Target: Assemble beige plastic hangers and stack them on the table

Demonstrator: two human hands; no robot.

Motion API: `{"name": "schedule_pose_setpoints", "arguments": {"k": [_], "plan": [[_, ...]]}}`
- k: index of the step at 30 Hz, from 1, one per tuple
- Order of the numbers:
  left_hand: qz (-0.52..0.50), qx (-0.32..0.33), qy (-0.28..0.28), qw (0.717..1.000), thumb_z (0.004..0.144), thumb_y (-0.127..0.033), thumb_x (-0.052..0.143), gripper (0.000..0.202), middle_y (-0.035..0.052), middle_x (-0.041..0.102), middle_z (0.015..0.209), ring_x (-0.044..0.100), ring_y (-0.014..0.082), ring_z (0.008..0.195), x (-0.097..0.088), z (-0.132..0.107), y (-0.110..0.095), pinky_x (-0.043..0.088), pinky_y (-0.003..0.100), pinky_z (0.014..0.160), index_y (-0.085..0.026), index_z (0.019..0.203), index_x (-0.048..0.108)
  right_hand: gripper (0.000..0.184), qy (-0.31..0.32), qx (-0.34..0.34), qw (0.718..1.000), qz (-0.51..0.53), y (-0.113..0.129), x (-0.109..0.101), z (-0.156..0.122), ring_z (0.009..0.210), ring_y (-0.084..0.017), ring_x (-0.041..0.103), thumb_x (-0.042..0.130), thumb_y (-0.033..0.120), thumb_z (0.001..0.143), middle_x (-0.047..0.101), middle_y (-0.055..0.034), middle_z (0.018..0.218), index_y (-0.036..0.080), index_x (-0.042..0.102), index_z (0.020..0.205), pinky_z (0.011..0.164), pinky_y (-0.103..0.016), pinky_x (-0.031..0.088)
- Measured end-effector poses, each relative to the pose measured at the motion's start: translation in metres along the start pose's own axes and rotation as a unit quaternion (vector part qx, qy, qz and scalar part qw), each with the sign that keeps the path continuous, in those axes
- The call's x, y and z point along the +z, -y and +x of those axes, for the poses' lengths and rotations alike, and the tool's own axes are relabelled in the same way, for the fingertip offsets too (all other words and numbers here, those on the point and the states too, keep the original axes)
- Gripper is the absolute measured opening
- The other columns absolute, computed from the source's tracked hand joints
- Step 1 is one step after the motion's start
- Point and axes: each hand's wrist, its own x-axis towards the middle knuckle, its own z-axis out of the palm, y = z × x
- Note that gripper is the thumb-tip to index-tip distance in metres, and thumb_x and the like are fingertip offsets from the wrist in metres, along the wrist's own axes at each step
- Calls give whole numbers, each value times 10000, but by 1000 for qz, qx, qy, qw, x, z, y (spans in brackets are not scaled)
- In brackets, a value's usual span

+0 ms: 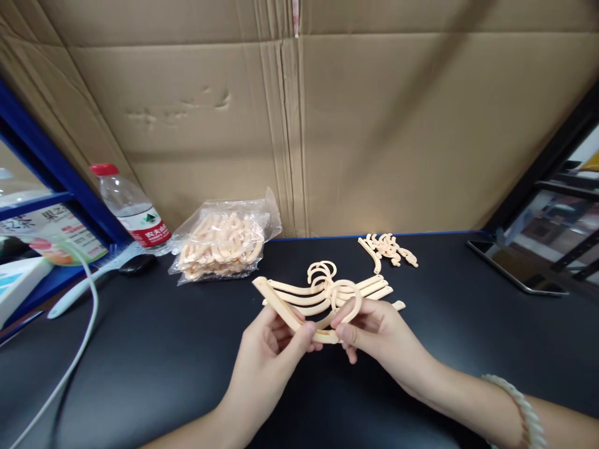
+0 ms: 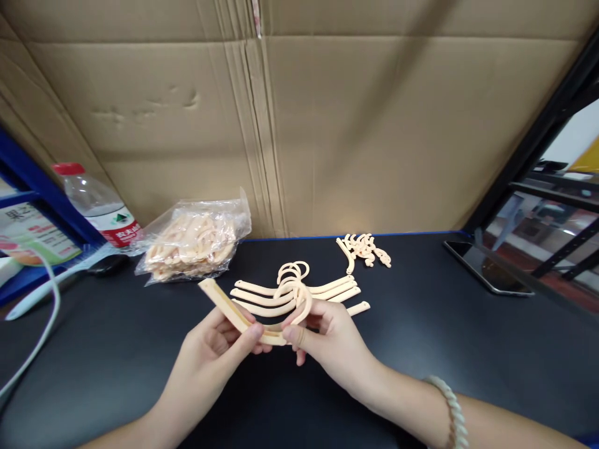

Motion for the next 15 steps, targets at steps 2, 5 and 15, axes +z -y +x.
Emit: {"name": "schedule_pose_setpoints", "arguments": {"k": [2, 5, 15], "plan": [[-19, -14, 36, 999, 736, -307, 753, 225, 2, 657, 725, 647, 149, 645, 4, -1, -1, 556, 235, 612, -166, 807, 593, 247, 18, 6, 1000, 1, -4, 4, -2, 584, -123, 574, 753, 371, 785, 635, -34, 735, 143, 658, 793, 455, -198, 488], [-34, -36, 79, 996, 704, -290, 781, 228, -3, 644, 681, 632, 141, 642, 6, -2, -1, 533, 227, 629, -159, 742, 599, 259, 37, 12, 999, -11, -6, 7, -2, 609, -146, 609, 740, 385, 798, 632, -30, 707, 147, 641, 816, 485, -214, 504], [-103, -165, 39, 980, 683, -286, 823, 281, 65, 704, 846, 647, 141, 750, 0, 0, 1, 533, 216, 750, -117, 890, 734, 304, 7, -240, 703, -670, 44, -126, 58, 885, -249, 520, 458, 84, 885, 600, -111, 974, 209, 700, 1019, 762, -387, 461]]}}
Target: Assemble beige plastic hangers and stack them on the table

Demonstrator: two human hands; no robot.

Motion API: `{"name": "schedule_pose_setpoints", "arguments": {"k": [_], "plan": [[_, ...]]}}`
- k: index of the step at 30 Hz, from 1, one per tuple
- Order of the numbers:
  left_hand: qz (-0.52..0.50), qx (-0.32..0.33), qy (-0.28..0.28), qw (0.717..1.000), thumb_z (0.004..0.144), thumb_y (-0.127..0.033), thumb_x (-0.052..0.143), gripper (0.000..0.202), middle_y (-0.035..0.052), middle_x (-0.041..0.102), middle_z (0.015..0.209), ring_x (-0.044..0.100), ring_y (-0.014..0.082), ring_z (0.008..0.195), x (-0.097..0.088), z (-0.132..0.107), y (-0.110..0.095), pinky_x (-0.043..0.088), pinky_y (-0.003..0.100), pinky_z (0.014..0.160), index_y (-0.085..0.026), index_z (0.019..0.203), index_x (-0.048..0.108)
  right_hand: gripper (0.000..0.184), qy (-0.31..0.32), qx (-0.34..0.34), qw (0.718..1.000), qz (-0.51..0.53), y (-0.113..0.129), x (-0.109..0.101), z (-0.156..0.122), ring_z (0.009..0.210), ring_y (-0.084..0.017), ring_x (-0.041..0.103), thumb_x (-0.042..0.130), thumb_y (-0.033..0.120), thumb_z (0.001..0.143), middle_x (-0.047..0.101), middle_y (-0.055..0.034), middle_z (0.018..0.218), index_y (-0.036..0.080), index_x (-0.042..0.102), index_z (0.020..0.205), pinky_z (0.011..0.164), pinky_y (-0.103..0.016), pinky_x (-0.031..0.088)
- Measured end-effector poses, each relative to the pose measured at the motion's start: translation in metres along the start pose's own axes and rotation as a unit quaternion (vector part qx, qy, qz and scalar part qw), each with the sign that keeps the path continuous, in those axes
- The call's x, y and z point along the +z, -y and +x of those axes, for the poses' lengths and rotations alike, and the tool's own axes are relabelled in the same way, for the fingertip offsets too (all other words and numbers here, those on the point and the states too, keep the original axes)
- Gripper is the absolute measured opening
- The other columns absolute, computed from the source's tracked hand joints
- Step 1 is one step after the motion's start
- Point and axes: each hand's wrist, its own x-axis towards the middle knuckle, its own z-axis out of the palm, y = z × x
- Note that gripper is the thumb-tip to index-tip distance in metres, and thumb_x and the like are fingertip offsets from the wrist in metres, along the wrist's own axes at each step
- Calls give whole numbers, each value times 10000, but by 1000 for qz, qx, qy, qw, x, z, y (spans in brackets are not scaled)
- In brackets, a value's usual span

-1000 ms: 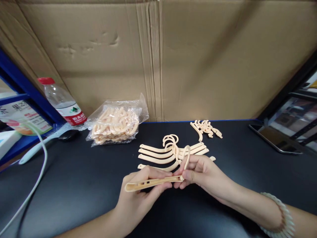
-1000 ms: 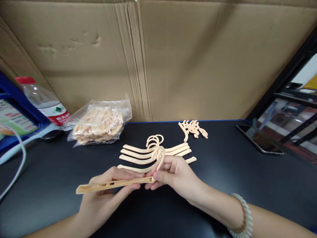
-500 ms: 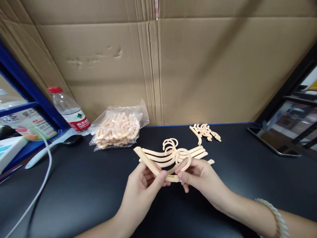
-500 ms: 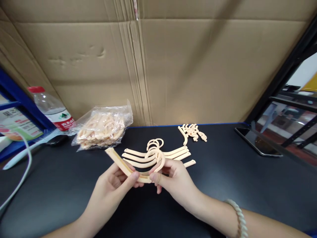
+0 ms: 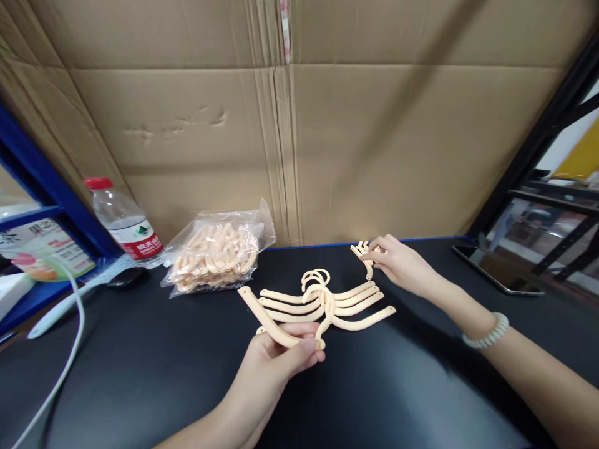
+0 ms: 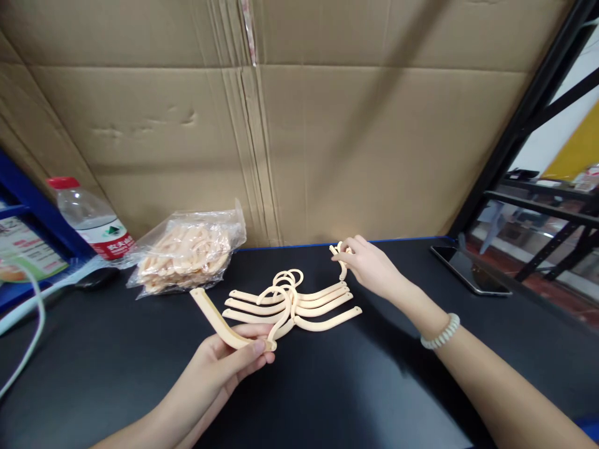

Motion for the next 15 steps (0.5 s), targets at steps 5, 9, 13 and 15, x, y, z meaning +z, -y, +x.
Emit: {"name": "schedule_pose_setpoints", "arguments": {"k": [5, 9, 13, 15], "plan": [[-57, -31, 6, 998, 662, -238, 842, 241, 39, 685, 810, 651, 131, 743, 0, 0, 0, 541, 205, 764, -128, 848, 736, 305, 77, -44, 992, -93, -34, 23, -6, 816, -203, 499, 496, 42, 883, 541, -91, 930, 202, 717, 1020, 707, -310, 431], [-67, -24, 18, 997, 656, -220, 844, 236, 33, 670, 816, 650, 125, 731, -1, 0, -2, 545, 194, 746, -124, 843, 736, 188, 75, -25, 995, -59, -31, 36, -6, 790, -178, 493, 560, 129, 909, 513, -60, 888, 214, 727, 918, 652, -262, 397], [-67, -17, 27, 997, 667, -223, 838, 216, 26, 650, 789, 645, 122, 718, -1, 0, -3, 545, 186, 724, -118, 818, 725, 204, 47, -18, 998, -22, -25, 31, -5, 790, -180, 507, 493, 190, 948, 518, -57, 881, 209, 688, 889, 673, -270, 411], [-67, -13, 27, 997, 683, -231, 828, 207, 27, 643, 784, 642, 119, 713, -1, -1, -2, 543, 184, 716, -114, 815, 720, 229, -10, 8, 1000, 29, -18, 26, -4, 785, -186, 528, 430, 253, 975, 533, -66, 889, 204, 651, 947, 680, -285, 427]]}}
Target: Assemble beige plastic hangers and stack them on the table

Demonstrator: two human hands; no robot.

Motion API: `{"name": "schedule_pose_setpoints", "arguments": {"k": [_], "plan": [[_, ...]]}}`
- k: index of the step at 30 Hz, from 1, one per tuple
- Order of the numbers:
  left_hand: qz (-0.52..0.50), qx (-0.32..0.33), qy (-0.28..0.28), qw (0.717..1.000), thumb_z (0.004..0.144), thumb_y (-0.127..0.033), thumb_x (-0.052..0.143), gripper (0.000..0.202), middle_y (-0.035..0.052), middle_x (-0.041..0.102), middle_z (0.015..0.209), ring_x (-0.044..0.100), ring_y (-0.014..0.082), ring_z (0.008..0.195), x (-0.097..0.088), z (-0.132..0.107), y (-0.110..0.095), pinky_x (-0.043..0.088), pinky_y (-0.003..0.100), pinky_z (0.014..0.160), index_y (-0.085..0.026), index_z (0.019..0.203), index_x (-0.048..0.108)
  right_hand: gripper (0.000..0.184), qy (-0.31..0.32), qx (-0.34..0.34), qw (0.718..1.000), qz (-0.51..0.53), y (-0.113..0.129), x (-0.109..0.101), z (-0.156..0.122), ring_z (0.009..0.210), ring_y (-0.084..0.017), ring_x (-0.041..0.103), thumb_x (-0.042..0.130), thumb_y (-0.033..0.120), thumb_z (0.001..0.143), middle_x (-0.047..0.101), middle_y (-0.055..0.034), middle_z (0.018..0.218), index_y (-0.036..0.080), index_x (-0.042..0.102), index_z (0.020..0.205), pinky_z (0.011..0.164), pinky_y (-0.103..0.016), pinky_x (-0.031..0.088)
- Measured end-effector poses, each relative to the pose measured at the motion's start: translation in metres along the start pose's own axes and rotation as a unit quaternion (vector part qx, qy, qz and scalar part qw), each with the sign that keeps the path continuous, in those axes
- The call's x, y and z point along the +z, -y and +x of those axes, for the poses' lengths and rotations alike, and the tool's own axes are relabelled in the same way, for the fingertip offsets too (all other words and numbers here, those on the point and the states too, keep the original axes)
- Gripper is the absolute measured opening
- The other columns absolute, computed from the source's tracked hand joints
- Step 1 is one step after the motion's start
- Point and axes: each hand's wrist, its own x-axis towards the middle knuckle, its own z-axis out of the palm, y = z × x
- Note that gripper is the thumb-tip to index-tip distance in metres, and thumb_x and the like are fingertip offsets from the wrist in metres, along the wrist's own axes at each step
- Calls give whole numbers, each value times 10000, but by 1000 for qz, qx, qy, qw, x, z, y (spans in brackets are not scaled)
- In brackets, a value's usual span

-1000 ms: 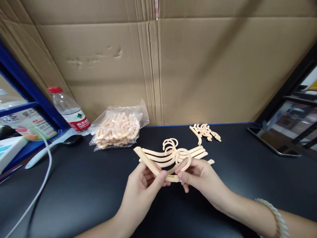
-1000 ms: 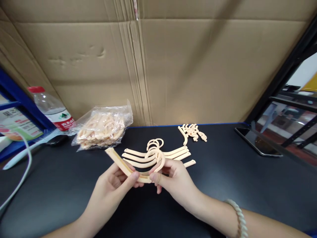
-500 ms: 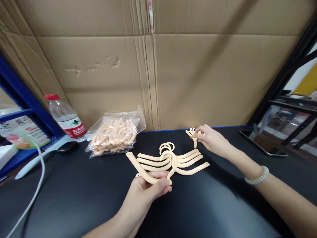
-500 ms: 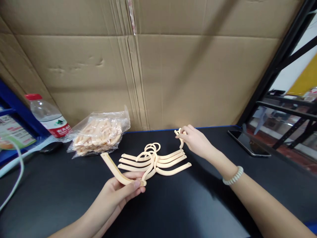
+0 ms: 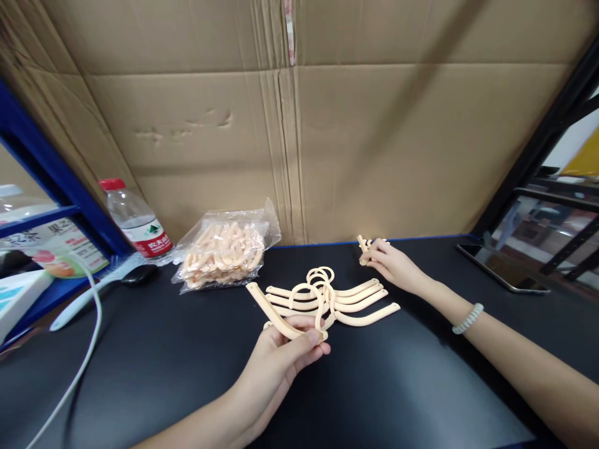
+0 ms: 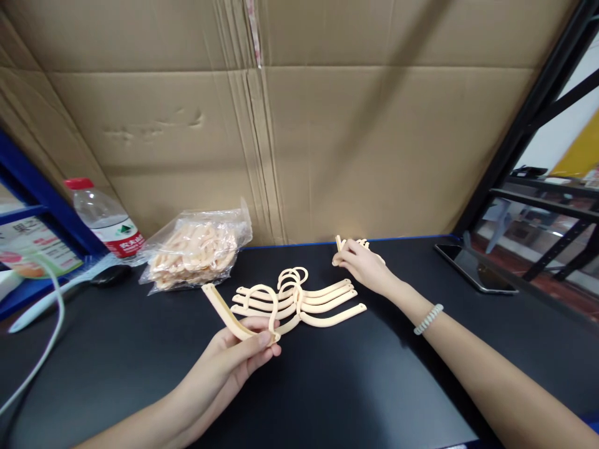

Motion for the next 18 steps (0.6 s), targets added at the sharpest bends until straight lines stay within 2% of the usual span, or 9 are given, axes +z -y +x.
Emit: {"name": "schedule_pose_setpoints", "arguments": {"k": [2, 4, 6, 8, 11, 15, 16, 18], "plan": [[-4, 7, 0, 1000, 684, -235, 829, 207, 25, 639, 778, 640, 117, 706, 0, 0, 0, 542, 184, 710, -114, 810, 716, 234, -79, 50, 993, 66, 12, -4, 0, 706, -181, 539, 411, 329, 982, 543, -50, 803, 198, 604, 1002, 645, -293, 432], [-8, 15, -2, 1000, 670, -232, 838, 212, 22, 640, 780, 641, 118, 699, -1, 1, 0, 542, 188, 704, -119, 800, 714, 230, -140, 110, 973, 149, 31, -7, 0, 577, -162, 517, 435, 388, 976, 522, 3, 643, 205, 558, 1043, 585, -285, 424], [-6, 21, -6, 1000, 661, -232, 844, 215, 22, 644, 791, 643, 119, 697, -2, 1, 0, 541, 191, 700, -123, 790, 712, 234, -153, 155, 939, 265, 56, -9, -2, 506, -148, 515, 474, 416, 965, 529, 35, 552, 214, 526, 1071, 552, -271, 434], [5, 26, -5, 1000, 666, -238, 842, 210, 21, 645, 792, 643, 117, 695, -3, 2, -1, 537, 189, 695, -125, 784, 710, 261, -124, 181, 891, 398, 82, -9, -4, 588, -169, 605, 565, 431, 920, 644, -16, 657, 205, 532, 1047, 592, -284, 489], [23, 36, -3, 999, 673, -241, 838, 200, 21, 649, 798, 643, 116, 695, -4, 3, -1, 531, 183, 683, -129, 780, 712, 283, -61, 209, 802, 556, 115, -8, -6, 779, -227, 681, 663, 400, 861, 704, -85, 859, 187, 574, 1025, 727, -350, 540], [35, 47, 3, 998, 671, -247, 839, 190, 23, 654, 791, 640, 117, 695, -2, 4, -1, 526, 186, 680, -133, 759, 714, 265, -9, 239, 676, 697, 133, -5, -10, 859, -250, 676, 668, 356, 851, 693, -121, 963, 157, 646, 1026, 786, -380, 522], [37, 48, 4, 998, 673, -249, 837, 189, 23, 655, 788, 639, 118, 696, -2, 4, -1, 526, 188, 681, -133, 760, 715, 260, -8, 250, 657, 712, 135, -4, -11, 840, -238, 673, 667, 359, 853, 690, -121, 959, 150, 661, 1008, 778, -369, 518], [39, 50, 4, 998, 674, -246, 836, 188, 25, 658, 794, 641, 122, 696, -3, 5, 0, 526, 195, 678, -136, 763, 713, 251, -8, 272, 637, 721, 136, -1, -13, 788, -194, 658, 677, 362, 856, 684, -109, 953, 146, 675, 983, 739, -320, 507]]}}
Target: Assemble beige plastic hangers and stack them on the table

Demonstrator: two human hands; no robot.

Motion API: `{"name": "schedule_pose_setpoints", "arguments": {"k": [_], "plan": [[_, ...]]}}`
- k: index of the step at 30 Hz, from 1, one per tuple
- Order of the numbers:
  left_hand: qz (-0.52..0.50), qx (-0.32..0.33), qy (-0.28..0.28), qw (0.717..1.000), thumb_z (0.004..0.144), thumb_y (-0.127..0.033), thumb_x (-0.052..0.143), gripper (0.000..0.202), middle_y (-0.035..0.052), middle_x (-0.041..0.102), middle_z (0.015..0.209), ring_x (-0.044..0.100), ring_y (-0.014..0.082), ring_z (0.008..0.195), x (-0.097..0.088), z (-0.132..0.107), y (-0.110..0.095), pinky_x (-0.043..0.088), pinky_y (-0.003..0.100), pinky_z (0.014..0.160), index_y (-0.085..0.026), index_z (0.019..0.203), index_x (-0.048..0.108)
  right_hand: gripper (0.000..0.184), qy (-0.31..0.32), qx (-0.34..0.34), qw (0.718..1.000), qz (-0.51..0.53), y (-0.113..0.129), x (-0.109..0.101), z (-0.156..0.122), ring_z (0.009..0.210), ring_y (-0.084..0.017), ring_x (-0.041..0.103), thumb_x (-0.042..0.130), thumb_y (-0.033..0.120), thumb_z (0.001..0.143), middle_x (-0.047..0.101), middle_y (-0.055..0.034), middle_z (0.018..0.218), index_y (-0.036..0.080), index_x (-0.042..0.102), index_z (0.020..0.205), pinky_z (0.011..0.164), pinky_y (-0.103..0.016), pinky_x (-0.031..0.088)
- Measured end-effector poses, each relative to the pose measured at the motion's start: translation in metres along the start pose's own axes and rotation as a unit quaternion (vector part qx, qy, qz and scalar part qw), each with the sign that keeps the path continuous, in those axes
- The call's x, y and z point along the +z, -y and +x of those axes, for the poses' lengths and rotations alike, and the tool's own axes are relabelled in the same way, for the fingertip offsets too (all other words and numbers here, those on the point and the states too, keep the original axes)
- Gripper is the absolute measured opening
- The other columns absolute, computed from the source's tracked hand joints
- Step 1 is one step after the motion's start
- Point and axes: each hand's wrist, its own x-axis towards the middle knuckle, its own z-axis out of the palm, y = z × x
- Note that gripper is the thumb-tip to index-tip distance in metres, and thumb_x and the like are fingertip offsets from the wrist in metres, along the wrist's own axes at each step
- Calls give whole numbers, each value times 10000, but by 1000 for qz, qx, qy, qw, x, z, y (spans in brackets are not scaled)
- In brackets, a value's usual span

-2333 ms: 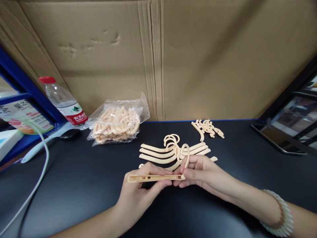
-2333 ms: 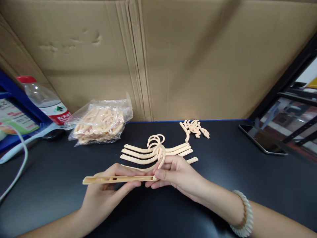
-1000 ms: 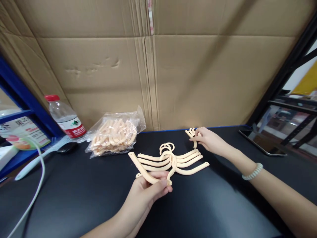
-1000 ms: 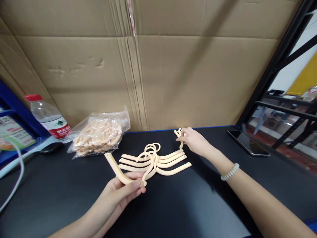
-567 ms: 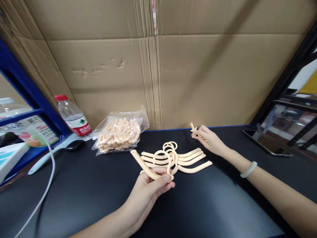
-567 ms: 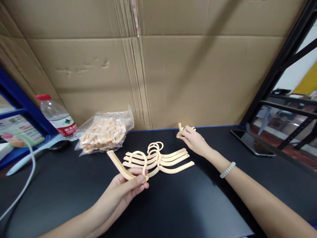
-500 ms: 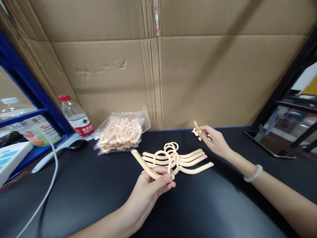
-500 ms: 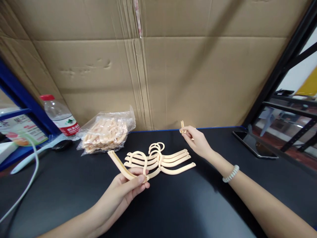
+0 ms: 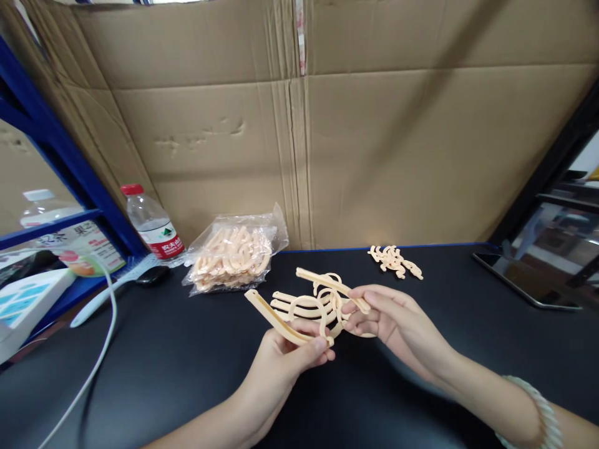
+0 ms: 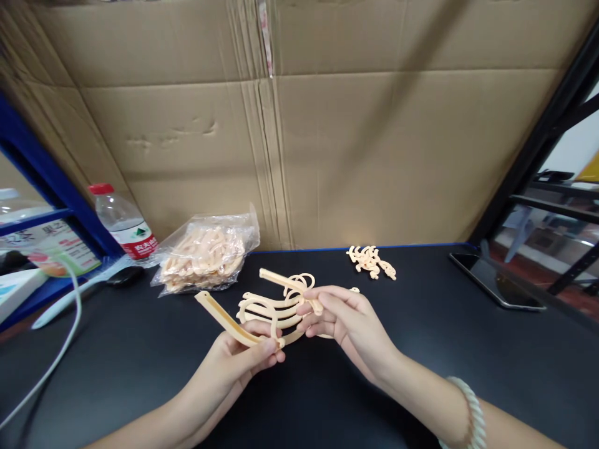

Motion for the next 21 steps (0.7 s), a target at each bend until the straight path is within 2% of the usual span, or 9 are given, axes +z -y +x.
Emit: {"name": "schedule_pose_setpoints", "arguments": {"k": [3, 8, 15, 18, 21], "plan": [[5, 7, 6, 1000, 687, -237, 826, 175, 29, 666, 810, 647, 131, 702, -2, 1, 2, 525, 205, 676, -141, 776, 709, 213, -5, 23, 1000, 8, -6, 1, -2, 746, -138, 616, 737, 325, 822, 671, -76, 956, 160, 658, 931, 686, -249, 474], [49, 36, 16, 998, 719, -228, 799, 146, 34, 673, 780, 640, 136, 704, -4, 3, 5, 512, 209, 669, -142, 777, 696, 281, 19, 40, 999, 8, -14, 9, -5, 818, -157, 585, 786, 295, 770, 661, -31, 867, 198, 623, 978, 703, -241, 432], [97, 64, 36, 993, 697, -255, 799, 157, 32, 668, 729, 596, 139, 654, -1, 2, 3, 476, 205, 576, -148, 716, 685, 189, 32, 8, 997, -68, -17, 12, -6, 773, -154, 578, 772, 298, 775, 647, -22, 840, 169, 672, 870, 735, -262, 452], [114, 64, 34, 991, 681, -250, 803, 148, 28, 661, 718, 556, 119, 609, -1, 2, 0, 466, 213, 591, -146, 702, 700, 221, 28, 5, 995, -93, -17, 10, -4, 770, -164, 592, 790, 326, 755, 651, -19, 807, 167, 661, 838, 754, -279, 470], [127, 72, 46, 988, 686, -263, 795, 147, 30, 655, 713, 555, 128, 614, -2, 2, 0, 460, 227, 613, -147, 715, 710, 252, 54, -2, 993, -103, -16, 9, -3, 737, -159, 589, 776, 363, 770, 638, -19, 779, 161, 643, 838, 730, -282, 481]]}}
